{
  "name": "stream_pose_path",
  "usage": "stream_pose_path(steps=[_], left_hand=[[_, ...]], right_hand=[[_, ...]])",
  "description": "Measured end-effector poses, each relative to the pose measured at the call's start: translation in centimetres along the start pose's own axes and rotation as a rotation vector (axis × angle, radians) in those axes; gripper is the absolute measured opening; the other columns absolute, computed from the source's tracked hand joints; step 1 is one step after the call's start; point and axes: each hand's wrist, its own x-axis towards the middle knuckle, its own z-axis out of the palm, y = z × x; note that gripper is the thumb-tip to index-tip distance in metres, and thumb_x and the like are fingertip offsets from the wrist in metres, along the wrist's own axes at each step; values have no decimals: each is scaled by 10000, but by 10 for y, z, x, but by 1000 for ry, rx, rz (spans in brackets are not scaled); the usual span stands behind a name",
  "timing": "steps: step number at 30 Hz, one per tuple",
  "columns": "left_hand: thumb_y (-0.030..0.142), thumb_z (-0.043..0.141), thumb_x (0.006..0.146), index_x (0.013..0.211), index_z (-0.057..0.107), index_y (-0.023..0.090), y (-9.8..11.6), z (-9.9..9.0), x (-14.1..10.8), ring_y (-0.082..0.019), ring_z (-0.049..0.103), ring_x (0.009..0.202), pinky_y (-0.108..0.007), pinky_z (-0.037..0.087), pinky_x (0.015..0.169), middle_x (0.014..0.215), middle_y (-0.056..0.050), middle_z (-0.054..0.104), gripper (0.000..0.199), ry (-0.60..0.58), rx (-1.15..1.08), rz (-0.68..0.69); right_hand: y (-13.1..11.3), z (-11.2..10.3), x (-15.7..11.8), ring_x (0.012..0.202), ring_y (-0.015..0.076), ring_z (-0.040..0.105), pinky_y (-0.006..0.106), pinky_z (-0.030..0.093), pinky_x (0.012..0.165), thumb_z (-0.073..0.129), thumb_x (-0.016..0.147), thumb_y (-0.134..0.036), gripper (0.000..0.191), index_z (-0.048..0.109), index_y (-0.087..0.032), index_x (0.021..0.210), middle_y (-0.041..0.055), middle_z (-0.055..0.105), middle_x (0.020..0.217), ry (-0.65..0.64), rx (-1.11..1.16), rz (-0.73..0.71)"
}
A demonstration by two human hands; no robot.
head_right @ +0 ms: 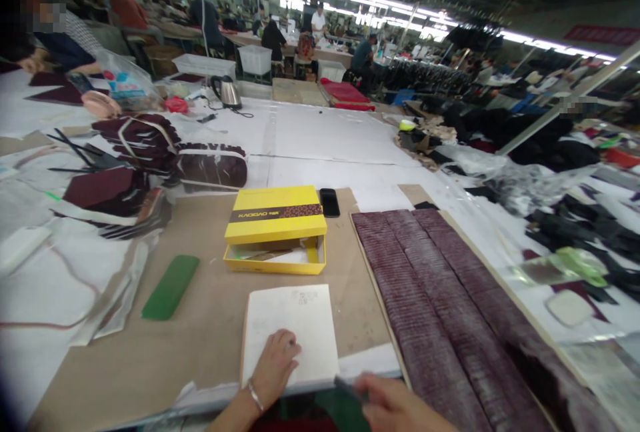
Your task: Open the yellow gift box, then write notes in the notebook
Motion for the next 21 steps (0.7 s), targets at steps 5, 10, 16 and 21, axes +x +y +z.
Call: stream_pose_path(steps=[5,10,16,21], left_hand=[[274,448,919,1081,580,206,4,-11,17,-179,526,965,-374,440,919,962,-35,620,220,-59,-55,-28],[475,608,808,1266,466,310,10,-19,21,-264,496,1090,-497,408,942,1192,-36,586,506,-259,17,112],[466,394,908,1021,565,201,14,-4,30,-272,525,1020,-506,399,859,1013,-58,637,336,-307,181,139],[409,371,929,947,546,221,7,-1,34,-235,531,1002,-462,389,830,959,-16,639,257,-322,224,162]], right_hand=[[12,14,74,670,171,636,265,444,657,385,863,-256,317,631,-242,1063,-17,613,615,130,-57,-139],[-1,41,116,862,256,654,321,428,722,421,829,-191,295,574,-176,1080,88,698,858,162,-256,-177],[-18,38,132,929,291,657,317,431,707,480,818,-156,220,594,-141,1005,143,697,953,124,-438,-263],[-10,37,132,893,310,670,345,462,700,407,939,-265,260,628,-135,974,159,699,917,91,-603,-326]])
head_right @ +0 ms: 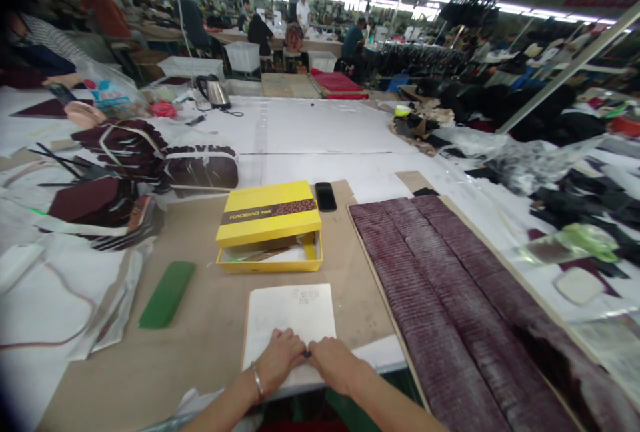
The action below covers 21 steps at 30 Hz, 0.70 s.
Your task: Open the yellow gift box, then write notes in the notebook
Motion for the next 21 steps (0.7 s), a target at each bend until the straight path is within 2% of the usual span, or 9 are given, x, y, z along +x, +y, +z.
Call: stream_pose_path(steps=[7,12,17,21], left_hand=[[406,388,932,937,529,209,-1,5,2,-227,526,1011,-447,359,833,963,-18,644,242,8,14,-10],[390,391,938,925,538,200,0,10,5,-235,526,1009,-450,349,825,943,-28,660,241,0,20,-25],[414,342,945,932,546,189,-1,10,6,-256,535,1015,-477,371,824,952,-50,659,305,-18,20,12],[337,361,950,935,547,188,2,9,4,-258,544,996,-507,392,832,945,-43,657,239,8,10,1]], right_hand=[[-2,8,8,827,353,681,417,501,683,414,877,-149,238,634,-126,965,167,707,869,4,-146,-37],[2,-1,3,800,343,687,403,493,674,398,868,-159,262,639,-142,970,169,708,835,7,-138,-67],[32,-19,-25,839,369,679,409,465,662,438,838,-213,379,587,-266,1183,132,722,899,-13,-1,-159],[58,-21,-48,788,316,669,378,444,682,449,853,-272,290,650,-220,1055,106,712,799,52,220,-74]])
